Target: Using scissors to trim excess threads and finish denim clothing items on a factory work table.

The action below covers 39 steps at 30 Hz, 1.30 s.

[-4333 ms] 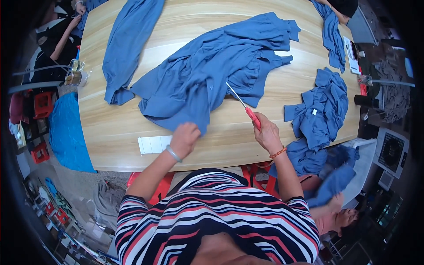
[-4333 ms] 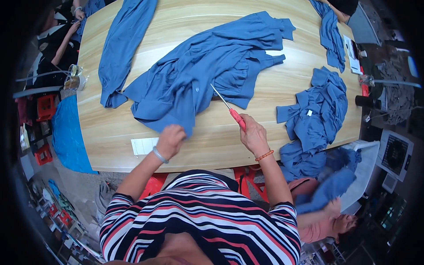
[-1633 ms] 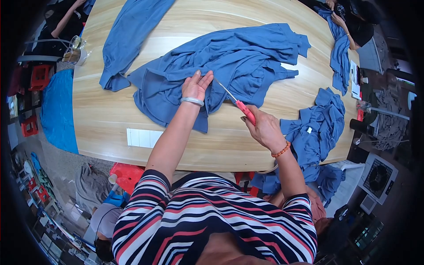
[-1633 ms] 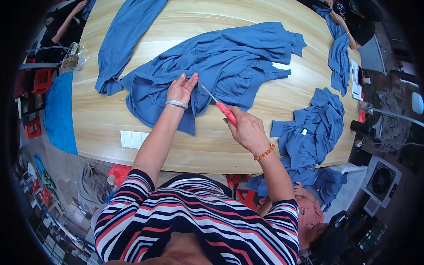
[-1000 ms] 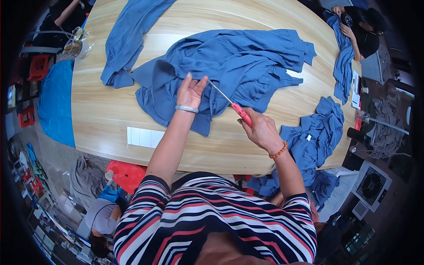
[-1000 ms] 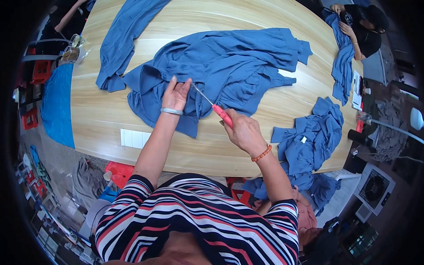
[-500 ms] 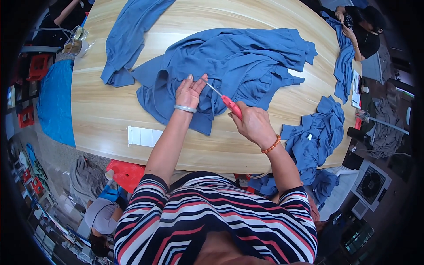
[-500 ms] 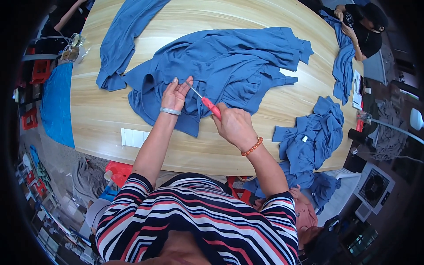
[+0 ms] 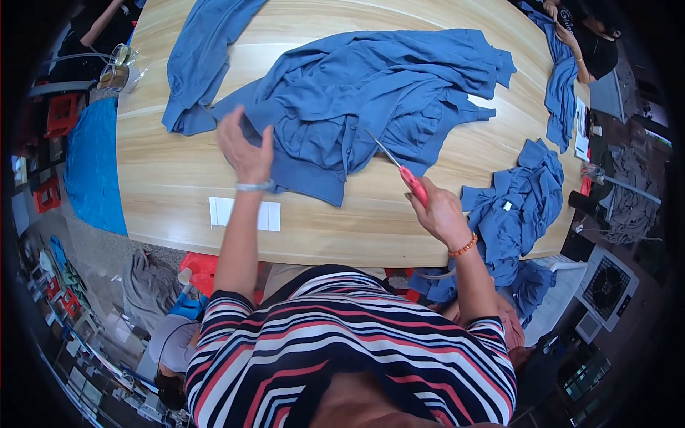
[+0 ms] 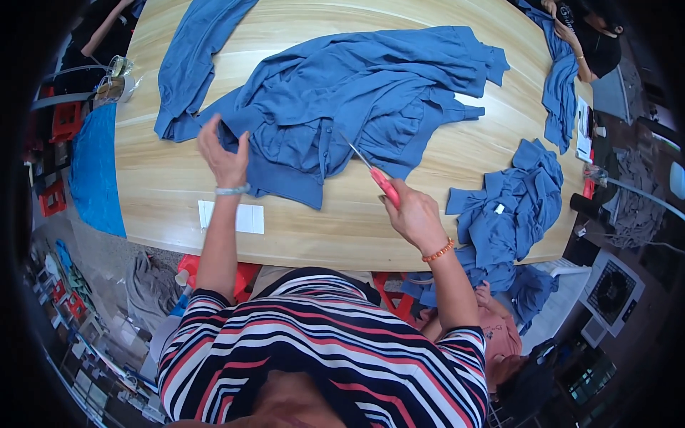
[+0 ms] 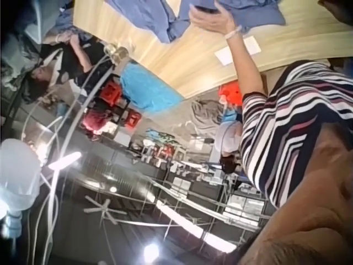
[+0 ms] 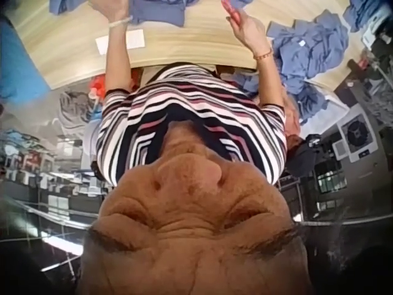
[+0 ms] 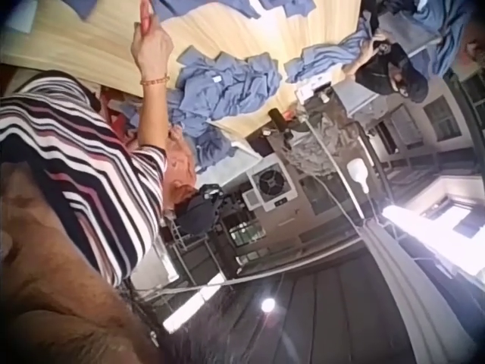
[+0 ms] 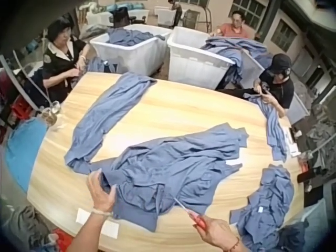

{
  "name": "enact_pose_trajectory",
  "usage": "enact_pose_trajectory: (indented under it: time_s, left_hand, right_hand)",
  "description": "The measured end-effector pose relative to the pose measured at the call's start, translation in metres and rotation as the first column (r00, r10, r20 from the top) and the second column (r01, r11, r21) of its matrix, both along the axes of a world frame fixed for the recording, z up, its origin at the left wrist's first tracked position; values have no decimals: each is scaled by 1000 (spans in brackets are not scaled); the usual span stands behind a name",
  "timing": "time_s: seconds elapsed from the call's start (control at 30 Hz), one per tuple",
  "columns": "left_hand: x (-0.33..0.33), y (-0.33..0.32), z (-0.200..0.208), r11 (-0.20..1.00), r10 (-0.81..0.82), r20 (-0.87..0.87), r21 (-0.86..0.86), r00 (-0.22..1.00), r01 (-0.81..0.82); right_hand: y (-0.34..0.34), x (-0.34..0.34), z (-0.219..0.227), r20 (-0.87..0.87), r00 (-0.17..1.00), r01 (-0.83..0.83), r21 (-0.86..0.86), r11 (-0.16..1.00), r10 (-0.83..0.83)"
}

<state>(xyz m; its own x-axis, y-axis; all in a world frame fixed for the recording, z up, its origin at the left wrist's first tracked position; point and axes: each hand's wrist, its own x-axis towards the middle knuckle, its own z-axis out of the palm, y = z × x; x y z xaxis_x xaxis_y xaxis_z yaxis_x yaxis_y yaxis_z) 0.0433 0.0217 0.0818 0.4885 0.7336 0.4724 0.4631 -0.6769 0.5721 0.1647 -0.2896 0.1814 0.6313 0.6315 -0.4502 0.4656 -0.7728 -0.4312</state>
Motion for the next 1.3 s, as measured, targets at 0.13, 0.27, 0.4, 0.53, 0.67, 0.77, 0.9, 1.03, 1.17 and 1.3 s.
enact_pose_trajectory:
  time_s: [0.13, 0.27, 0.4, 0.53, 0.67, 0.77, 0.9, 1.03, 1.17, 1.3]
  left_hand:
    - [-28, 59, -28, 981, -82, -285, 143, 955, 127]
    - [-28, 23, 5, 904, -410, 1, -134, 912, 406]
    - [-43, -60, -4, 689, -725, -139, -178, 675, 703]
    - [-42, -109, -36, 762, -644, -291, -170, 707, 625]
    - [-30, -129, -46, 840, -542, -292, -225, 788, 494]
    - [-23, -124, -59, 847, -531, -258, -167, 807, 504]
    - [-28, -96, -43, 780, -608, -119, -272, 785, 563]
    - [-38, -58, 31, 531, -566, 217, -642, 796, 553]
    - [-49, -34, 164, 247, -652, 400, -691, 644, 679]
    - [-58, -18, 211, -423, -591, 807, -284, -24, 860]
  right_hand:
    - [-24, -20, -9, -36, 999, -2, -133, 991, -3]
    - [-34, -38, -27, -102, 995, 6, -163, 987, -23]
    - [-28, -44, -35, -154, 988, -17, -139, 990, -4]
    - [-25, -42, -32, -133, 991, -18, -120, 993, 2]
    - [-32, -44, -32, -136, 990, -36, -81, 996, 24]
    - [-40, -48, -30, -105, 994, 4, -60, 998, -10]
    - [-47, -45, -25, -132, 991, 15, -94, 996, -27]
    - [-46, -36, -18, -197, 977, -88, -54, 995, 76]
    - [-8, -33, -17, -237, 963, -126, 31, 992, 130]
    - [31, -9, -39, -161, 962, -187, 203, 961, 221]
